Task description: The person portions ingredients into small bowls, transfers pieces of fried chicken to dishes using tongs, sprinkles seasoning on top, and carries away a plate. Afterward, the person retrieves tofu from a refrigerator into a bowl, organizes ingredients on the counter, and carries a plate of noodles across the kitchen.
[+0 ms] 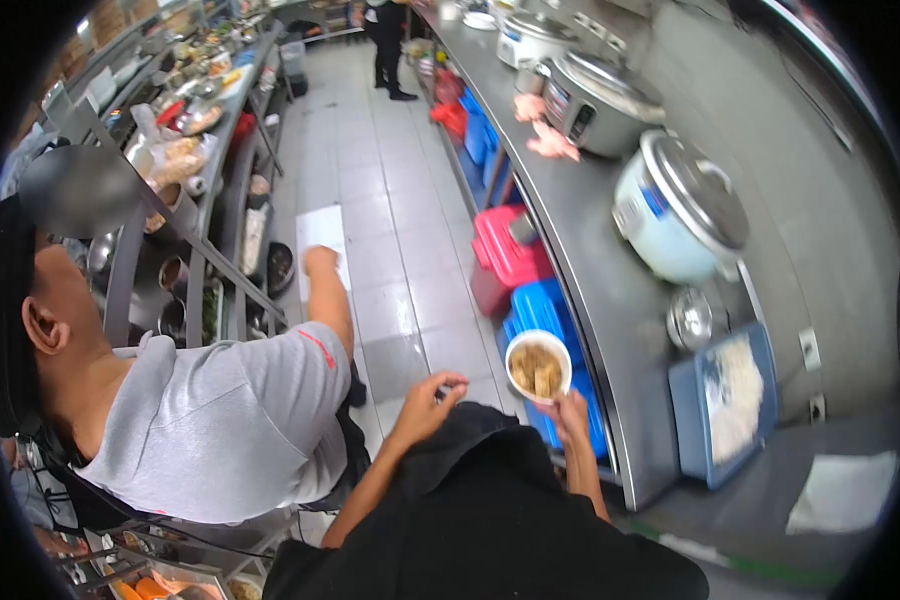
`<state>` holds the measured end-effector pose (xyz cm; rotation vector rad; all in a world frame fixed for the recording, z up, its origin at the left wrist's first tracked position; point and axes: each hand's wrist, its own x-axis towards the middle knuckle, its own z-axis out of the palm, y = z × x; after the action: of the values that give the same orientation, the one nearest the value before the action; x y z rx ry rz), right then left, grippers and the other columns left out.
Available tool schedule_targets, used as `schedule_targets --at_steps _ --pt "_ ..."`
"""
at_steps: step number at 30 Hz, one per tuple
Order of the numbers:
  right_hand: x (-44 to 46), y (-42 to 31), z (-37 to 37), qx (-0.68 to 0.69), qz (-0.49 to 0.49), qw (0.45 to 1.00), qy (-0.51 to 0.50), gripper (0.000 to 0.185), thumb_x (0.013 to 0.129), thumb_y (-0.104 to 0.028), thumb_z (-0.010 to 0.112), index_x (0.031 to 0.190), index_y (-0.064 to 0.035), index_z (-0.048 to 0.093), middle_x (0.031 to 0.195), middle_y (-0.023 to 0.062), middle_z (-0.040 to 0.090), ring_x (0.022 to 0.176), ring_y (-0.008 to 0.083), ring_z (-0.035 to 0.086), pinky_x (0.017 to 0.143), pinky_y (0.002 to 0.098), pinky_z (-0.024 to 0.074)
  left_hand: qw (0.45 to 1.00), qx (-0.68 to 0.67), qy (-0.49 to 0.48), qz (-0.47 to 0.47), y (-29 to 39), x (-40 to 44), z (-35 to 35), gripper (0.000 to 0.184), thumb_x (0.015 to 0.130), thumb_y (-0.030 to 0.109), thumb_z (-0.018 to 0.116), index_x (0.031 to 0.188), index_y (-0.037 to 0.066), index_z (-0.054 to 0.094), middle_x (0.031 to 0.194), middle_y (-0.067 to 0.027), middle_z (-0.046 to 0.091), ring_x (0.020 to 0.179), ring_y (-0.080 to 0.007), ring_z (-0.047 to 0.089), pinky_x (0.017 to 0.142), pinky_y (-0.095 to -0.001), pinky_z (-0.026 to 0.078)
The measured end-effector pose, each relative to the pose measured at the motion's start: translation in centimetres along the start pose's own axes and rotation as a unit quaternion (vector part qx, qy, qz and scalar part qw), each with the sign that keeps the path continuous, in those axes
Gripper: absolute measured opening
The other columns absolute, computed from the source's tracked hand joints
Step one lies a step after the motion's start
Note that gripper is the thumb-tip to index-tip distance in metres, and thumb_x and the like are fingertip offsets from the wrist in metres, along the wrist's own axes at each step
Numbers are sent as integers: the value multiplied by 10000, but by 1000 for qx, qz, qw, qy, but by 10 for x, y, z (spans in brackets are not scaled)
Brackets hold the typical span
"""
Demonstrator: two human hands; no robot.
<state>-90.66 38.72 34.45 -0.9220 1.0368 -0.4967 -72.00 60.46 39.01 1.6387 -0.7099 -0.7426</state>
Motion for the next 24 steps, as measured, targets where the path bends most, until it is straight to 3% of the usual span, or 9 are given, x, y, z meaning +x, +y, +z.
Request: schedule_targets --at_steps 7,11,13,14,15,18,19,21,24 --pt "177 -10 52 -21 110 991 -74 320 790 46 447 1079 183 434 999 266 596 788 343 669 627 367 614 998 -12 32 -57 -21 167 -36 202 898 193 591 1023 38 631 866 -60 643 687 -111 595 628 -253 475" --pt "291 -94 142 37 132 977 -163 276 809 48 464 1058 163 497 994 260 610 796 330 671 649 364 611 997 40 -6 -66 -12 257 -50 235 913 236 581 1064 59 616 890 -53 645 728 -112 595 664 -270 485" --pt "370 -135 193 74 91 969 -217 308 836 41 446 1125 144 453 1010 249 612 809 321 671 644 353 610 997 -8 -71 -10 -57 300 -60 280 907 291 591 1076 68 611 920 -52 645 833 -128 602 726 -266 473" --pt "401 -164 225 83 72 966 -234 320 849 34 436 1151 138 418 1029 254 601 805 327 671 641 353 611 988 -56 -90 -108 -67 315 -59 277 910 292 590 1084 78 620 920 -43 650 838 -119 602 735 -254 470" --pt "430 -191 257 61 11 971 -229 309 851 35 436 1145 129 415 1043 243 596 820 323 669 652 355 610 988 -51 -82 -117 -78 344 -70 284 909 299 585 1087 81 621 925 -44 651 847 -122 601 742 -259 469" --pt "512 -256 339 92 -77 972 -201 271 855 24 442 1117 92 456 1061 210 594 832 306 663 663 355 605 992 53 -54 -101 -116 434 -117 303 906 319 568 1097 91 623 942 -48 652 877 -132 599 762 -274 468" --pt "557 -270 360 143 -60 958 -242 282 858 20 445 1128 100 454 1070 209 588 889 311 649 707 382 598 990 87 -49 -100 -129 467 -133 310 906 326 563 1101 94 624 947 -50 652 887 -135 598 769 -278 467" --pt "614 -299 416 192 -115 948 -227 331 834 45 454 1146 149 422 1124 238 554 1009 342 601 862 446 546 979 171 -49 -105 -161 529 -168 323 904 340 552 1108 100 625 958 -52 653 906 -142 597 783 -288 466" --pt "698 -341 484 276 -47 945 -169 384 786 88 426 1148 202 365 1102 311 525 932 430 617 766 455 593 951 277 -73 -116 -204 619 -210 344 902 360 536 1118 109 627 975 -56 655 936 -152 595 804 -303 465"
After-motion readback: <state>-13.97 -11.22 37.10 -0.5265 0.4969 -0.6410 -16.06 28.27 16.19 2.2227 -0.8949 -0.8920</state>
